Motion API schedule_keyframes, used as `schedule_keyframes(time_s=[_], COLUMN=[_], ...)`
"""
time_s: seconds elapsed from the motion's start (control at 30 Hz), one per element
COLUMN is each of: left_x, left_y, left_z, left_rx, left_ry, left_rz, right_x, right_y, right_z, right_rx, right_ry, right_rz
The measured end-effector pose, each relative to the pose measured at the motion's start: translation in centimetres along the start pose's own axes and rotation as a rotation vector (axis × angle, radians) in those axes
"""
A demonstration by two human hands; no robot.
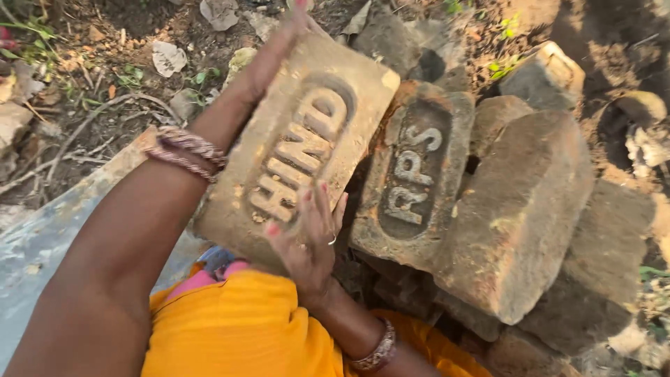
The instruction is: Stacking and organizing a pile of bricks on the ground.
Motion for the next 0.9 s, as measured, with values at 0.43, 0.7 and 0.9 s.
schedule_keyframes(time_s=[0.43,0.7,0.9], left_x=[-7.5,-7.9,-7.3], left_y=[-7.6,-9.1,-10.0], left_z=[2.4,1.9,2.4], left_rx=[-0.088,-0.182,-0.053], left_ry=[-0.162,-0.033,0.304], left_rz=[0.134,0.311,0.458], right_x=[5.4,4.0,-0.1], right_y=[5.4,4.5,5.8], right_z=[-0.7,-1.6,-2.1], right_rx=[-0.173,-0.092,-0.002], right_ry=[-0.002,-0.036,0.07], right_rz=[-0.179,-0.365,-0.333])
Point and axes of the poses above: each hand's wrist, its own y-axis towards the middle knuckle, its own x-axis out of the palm, z = x × y, the point moved 5 cm from there along y, towards the middle knuckle, and after that the axes turned 14 degrees about -x, right-handed, at the moved point
